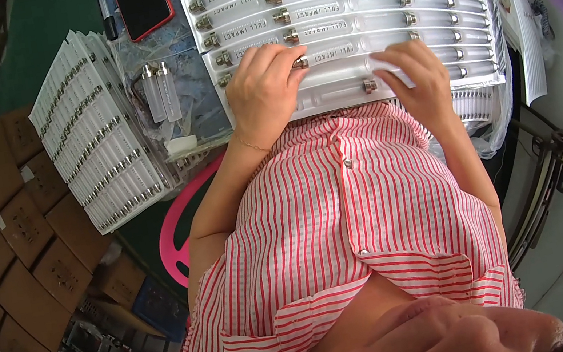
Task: Manually assemble components into transparent plastic tubes on an assembly tray.
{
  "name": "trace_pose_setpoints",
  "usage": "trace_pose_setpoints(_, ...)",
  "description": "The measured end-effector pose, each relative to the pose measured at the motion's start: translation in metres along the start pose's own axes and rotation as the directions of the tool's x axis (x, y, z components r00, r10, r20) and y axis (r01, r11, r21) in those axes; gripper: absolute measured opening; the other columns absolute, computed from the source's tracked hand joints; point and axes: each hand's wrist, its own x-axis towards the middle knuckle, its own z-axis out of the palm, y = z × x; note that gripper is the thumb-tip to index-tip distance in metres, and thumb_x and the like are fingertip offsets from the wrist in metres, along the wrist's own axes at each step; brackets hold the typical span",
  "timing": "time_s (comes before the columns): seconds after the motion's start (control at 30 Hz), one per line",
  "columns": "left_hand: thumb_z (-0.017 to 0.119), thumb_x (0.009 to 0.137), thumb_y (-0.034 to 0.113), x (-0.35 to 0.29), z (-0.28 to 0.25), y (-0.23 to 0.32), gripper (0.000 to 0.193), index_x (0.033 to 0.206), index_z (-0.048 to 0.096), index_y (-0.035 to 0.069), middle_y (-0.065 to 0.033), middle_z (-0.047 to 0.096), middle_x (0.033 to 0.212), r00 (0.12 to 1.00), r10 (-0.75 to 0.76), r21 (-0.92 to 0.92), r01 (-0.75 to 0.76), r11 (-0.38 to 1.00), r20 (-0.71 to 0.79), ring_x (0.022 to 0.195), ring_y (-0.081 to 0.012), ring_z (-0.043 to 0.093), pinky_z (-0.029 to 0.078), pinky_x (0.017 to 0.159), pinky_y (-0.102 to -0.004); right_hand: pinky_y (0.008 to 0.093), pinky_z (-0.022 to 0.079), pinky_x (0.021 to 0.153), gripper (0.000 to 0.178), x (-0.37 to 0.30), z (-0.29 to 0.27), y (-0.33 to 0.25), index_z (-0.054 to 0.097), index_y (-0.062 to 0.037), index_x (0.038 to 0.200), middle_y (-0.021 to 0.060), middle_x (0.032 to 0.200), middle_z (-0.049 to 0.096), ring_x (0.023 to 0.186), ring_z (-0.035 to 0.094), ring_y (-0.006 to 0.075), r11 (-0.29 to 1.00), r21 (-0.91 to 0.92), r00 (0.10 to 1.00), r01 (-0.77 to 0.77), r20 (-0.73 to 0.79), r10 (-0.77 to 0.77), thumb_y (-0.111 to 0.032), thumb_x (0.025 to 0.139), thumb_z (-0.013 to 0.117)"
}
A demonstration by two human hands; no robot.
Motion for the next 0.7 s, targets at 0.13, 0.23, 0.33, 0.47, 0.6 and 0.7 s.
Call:
trace_pose_setpoints(0.13, 0.079, 0.063, 0.013, 0.006, -0.003, 0.002, 0.035, 0.097, 0.071, 0.016, -0.0008, 0.064, 0.09, 0.999, -0.035, 0.042, 0.034, 0.999, 0.021, 0.085, -0.0206, 0.061, 0.05, 0.072, -0.0317, 0.0336, 0.049, 0.066, 0.025, -0.01, 0.003, -0.008, 0.068, -0.0064, 0.091, 0.0049, 0.083, 0.059, 0.077, 0.057, 0.0221, 0.999, 0.026, 0.989, 0.04, 0.141, -0.044, -0.009, 0.067, 0.075)
trace_pose_setpoints(0.23, 0.079, 0.062, 0.013, 0.003, -0.008, 0.0, 0.041, 0.102, 0.07, 0.016, -0.0012, 0.064, 0.093, 1.0, -0.029, 0.048, 0.029, 0.998, 0.004, 0.084, -0.021, 0.061, 0.05, 0.071, -0.0313, 0.0339, 0.049, 0.068, 0.027, -0.015, 0.006, -0.009, 0.068, -0.0062, 0.093, 0.0051, 0.085, 0.059, 0.08, 0.057, 0.0227, 1.0, -0.015, 0.984, 0.017, 0.177, -0.014, -0.008, 0.067, 0.075)
trace_pose_setpoints(0.33, 0.079, 0.064, 0.013, -0.004, -0.006, -0.007, 0.045, 0.108, 0.069, 0.014, -0.001, 0.064, 0.1, 0.996, 0.031, 0.091, -0.023, 0.996, -0.079, 0.09, -0.0216, 0.061, 0.049, 0.074, -0.0317, 0.0343, 0.049, 0.069, 0.03, -0.019, 0.007, -0.009, 0.068, -0.006, 0.096, 0.005, 0.087, 0.059, 0.082, 0.056, 0.023, 0.999, -0.032, 0.982, -0.042, 0.183, 0.047, -0.008, 0.067, 0.075)
trace_pose_setpoints(0.47, 0.07, 0.077, 0.024, -0.009, -0.005, -0.005, 0.049, 0.124, 0.062, 0.013, -0.0035, 0.059, 0.124, 0.997, 0.073, 0.19, -0.074, 0.979, 0.01, 0.117, -0.0262, 0.052, 0.039, 0.095, -0.0393, 0.0346, 0.049, 0.069, 0.032, -0.017, 0.007, -0.006, 0.069, -0.0063, 0.098, 0.0046, 0.088, 0.058, 0.082, 0.056, 0.0229, 1.0, -0.02, 0.978, -0.024, 0.205, 0.028, -0.007, 0.066, 0.075)
trace_pose_setpoints(0.6, 0.047, 0.094, 0.045, -0.018, -0.002, -0.006, 0.051, 0.134, 0.054, 0.015, -0.0024, 0.049, 0.141, 0.986, 0.059, 0.237, -0.095, 0.967, 0.156, 0.134, -0.0297, 0.038, 0.025, 0.108, -0.0467, 0.0344, 0.049, 0.069, 0.033, -0.016, 0.007, -0.005, 0.069, -0.0065, 0.098, 0.0044, 0.087, 0.058, 0.081, 0.056, 0.0229, 1.0, -0.006, 0.976, -0.019, 0.215, 0.02, -0.007, 0.065, 0.076)
trace_pose_setpoints(0.7, 0.036, 0.097, 0.05, -0.025, -0.001, -0.008, 0.054, 0.133, 0.055, 0.015, 0.0003, 0.049, 0.141, 0.975, 0.103, 0.287, -0.157, 0.945, 0.196, 0.135, -0.0298, 0.037, 0.025, 0.109, -0.0473, 0.0344, 0.049, 0.069, 0.033, -0.017, 0.007, -0.005, 0.069, -0.0069, 0.097, 0.0042, 0.087, 0.058, 0.082, 0.056, 0.0227, 1.0, -0.009, 0.976, -0.026, 0.218, 0.027, -0.008, 0.065, 0.076)
